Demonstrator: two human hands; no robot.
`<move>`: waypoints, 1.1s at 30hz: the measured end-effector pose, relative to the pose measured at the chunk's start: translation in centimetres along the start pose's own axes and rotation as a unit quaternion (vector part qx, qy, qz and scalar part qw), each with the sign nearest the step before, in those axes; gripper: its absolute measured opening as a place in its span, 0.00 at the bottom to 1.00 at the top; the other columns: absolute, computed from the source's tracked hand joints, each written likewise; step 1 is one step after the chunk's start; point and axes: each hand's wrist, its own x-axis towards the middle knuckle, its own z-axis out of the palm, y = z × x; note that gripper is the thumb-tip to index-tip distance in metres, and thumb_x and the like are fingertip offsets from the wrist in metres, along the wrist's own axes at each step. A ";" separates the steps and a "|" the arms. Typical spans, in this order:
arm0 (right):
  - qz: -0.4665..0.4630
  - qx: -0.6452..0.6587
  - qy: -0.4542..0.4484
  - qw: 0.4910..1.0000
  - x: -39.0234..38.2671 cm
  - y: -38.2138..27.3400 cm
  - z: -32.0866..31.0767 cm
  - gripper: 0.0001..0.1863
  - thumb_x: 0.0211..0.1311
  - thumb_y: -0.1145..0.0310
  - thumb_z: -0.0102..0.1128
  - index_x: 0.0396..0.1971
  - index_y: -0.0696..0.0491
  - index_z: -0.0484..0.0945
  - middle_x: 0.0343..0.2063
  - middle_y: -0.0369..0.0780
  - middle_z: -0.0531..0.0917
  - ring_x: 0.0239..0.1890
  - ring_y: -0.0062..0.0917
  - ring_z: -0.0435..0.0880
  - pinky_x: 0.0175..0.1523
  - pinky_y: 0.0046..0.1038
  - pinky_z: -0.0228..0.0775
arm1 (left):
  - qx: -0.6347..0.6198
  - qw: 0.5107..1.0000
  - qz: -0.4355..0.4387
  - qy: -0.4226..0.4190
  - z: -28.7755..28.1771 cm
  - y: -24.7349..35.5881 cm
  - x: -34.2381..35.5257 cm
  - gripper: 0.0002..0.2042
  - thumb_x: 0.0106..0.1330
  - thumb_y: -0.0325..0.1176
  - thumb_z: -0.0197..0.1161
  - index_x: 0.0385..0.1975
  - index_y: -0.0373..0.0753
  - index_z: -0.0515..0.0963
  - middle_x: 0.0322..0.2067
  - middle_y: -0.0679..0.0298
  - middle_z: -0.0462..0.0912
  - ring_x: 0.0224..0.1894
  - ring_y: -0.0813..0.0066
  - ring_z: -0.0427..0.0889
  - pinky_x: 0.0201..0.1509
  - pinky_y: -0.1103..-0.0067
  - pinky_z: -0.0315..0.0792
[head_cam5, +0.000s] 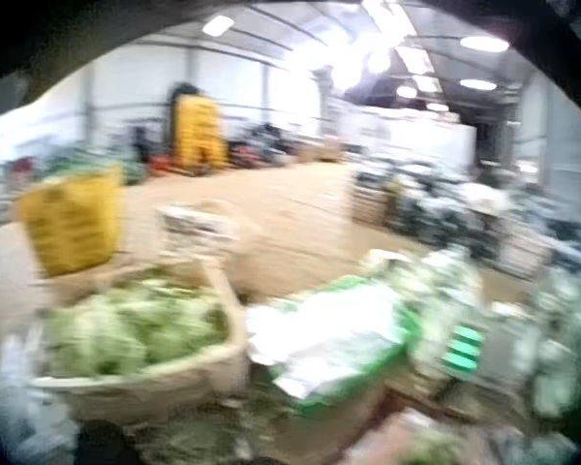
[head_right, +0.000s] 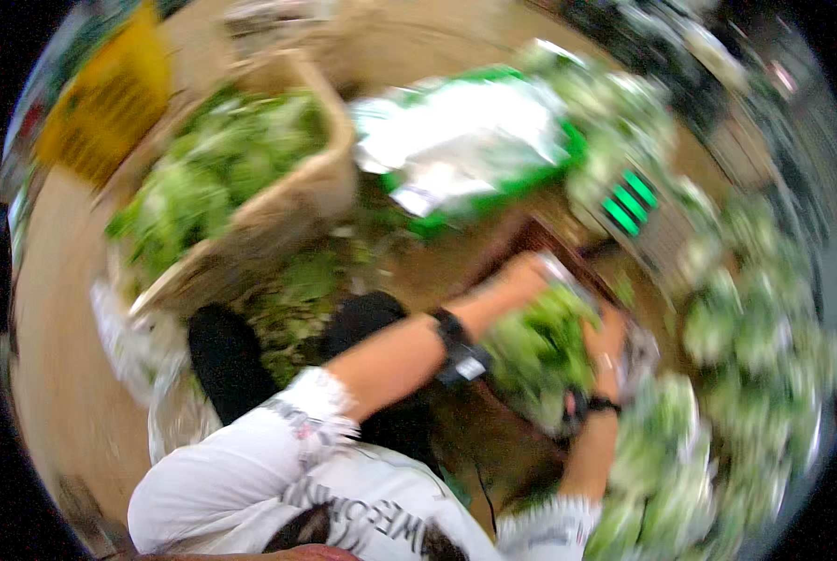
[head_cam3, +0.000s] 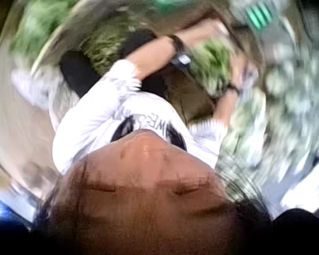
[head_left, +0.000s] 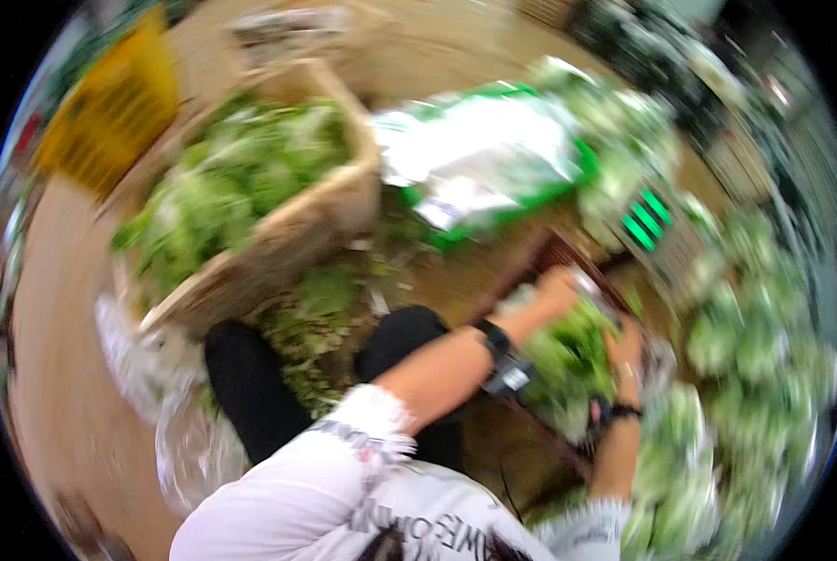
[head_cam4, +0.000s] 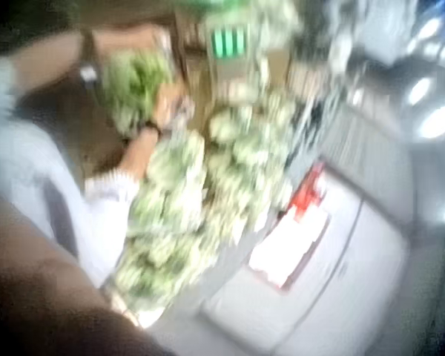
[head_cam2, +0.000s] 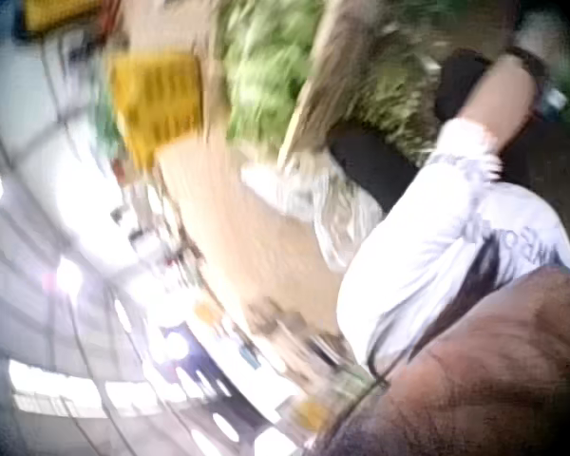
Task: The person trims the roots and outer leaves of Chinese cabbage using a knife and places the cleaned vegetables into plastic bags, which are then placed in a crate for weighing.
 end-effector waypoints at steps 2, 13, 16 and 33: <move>-0.001 -0.029 -0.056 0.998 -1.9 2.7 0.8 0.27 0.51 0.60 0.54 0.52 0.55 0.66 0.52 0.54 0.66 0.54 0.47 0.64 0.58 0.39 0.56 | -0.100 0.995 -0.009 0.017 1.4 1.8 -0.5 0.11 0.46 0.26 0.56 0.31 0.38 0.77 0.30 0.59 0.80 0.34 0.70 0.77 0.39 0.75 0.69; 0.005 0.022 -0.098 0.995 -2.1 -1.4 1.6 0.24 0.58 0.53 0.47 0.51 0.50 0.68 0.52 0.52 0.67 0.51 0.46 0.67 0.53 0.43 0.59 | -0.319 0.902 -0.119 -0.266 -2.3 7.7 -3.3 0.23 0.58 0.39 0.56 0.55 0.40 0.66 0.52 0.62 0.70 0.28 0.76 0.79 0.18 0.82 0.69; -0.007 0.017 -0.144 0.989 1.4 1.0 4.1 0.28 0.58 0.50 0.45 0.55 0.51 0.63 0.50 0.52 0.69 0.49 0.46 0.69 0.51 0.43 0.61 | -0.201 0.945 -0.091 -0.241 -2.5 7.9 -5.6 0.20 0.56 0.37 0.60 0.47 0.35 0.70 0.34 0.60 0.77 0.23 0.71 0.79 0.14 0.77 0.68; 0.170 0.218 -0.026 0.961 -10.1 1.5 -9.3 0.18 0.55 0.62 0.51 0.43 0.57 0.74 0.34 0.45 0.81 0.38 0.34 0.79 0.43 0.29 0.69 | 0.266 0.948 -0.027 -0.174 -3.8 10.3 -5.5 0.26 0.50 0.49 0.62 0.31 0.25 0.75 0.27 0.46 0.78 0.32 0.58 0.78 0.38 0.71 0.70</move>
